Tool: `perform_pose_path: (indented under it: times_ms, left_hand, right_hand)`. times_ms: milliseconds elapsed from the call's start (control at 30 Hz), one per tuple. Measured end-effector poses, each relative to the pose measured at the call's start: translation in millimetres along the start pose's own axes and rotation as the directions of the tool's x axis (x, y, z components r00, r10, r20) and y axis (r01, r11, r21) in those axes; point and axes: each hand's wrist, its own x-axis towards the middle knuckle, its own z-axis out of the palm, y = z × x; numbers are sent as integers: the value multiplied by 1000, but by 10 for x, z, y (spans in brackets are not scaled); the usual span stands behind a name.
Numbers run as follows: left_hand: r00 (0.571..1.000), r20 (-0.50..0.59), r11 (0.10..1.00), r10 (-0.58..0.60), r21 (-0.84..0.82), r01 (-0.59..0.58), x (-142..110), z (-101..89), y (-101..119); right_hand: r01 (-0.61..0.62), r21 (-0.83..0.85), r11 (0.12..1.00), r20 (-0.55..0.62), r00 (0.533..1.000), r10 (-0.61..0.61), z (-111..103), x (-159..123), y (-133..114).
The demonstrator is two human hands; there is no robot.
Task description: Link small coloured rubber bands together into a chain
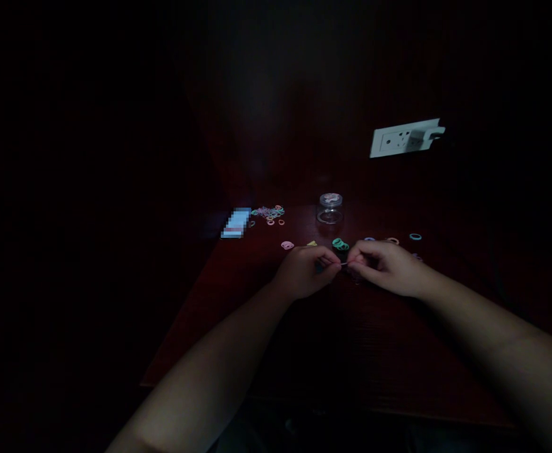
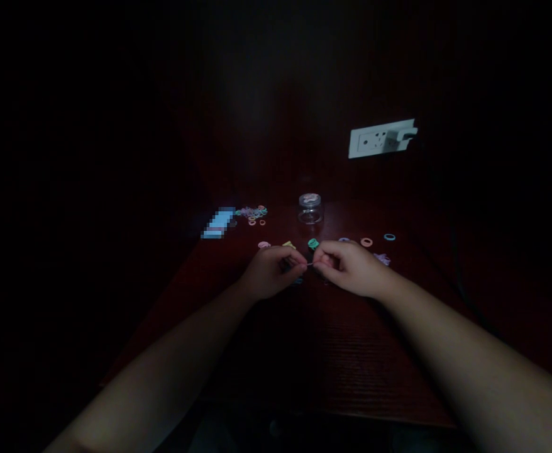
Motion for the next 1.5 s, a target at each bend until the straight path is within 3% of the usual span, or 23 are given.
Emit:
perform_pose_path:
  times_ms: [200,1500]
  left_hand:
    - [1000,-2,998,-9,-67,9,-11,21,-36]
    - [999,27,998,-24,-54,25,-16,10,-30]
  right_hand:
    - [9,3,1000,-5,1000,-9,-3,-3,0]
    - [-6,7,1000,-1,1000,6,-2,-1,-5]
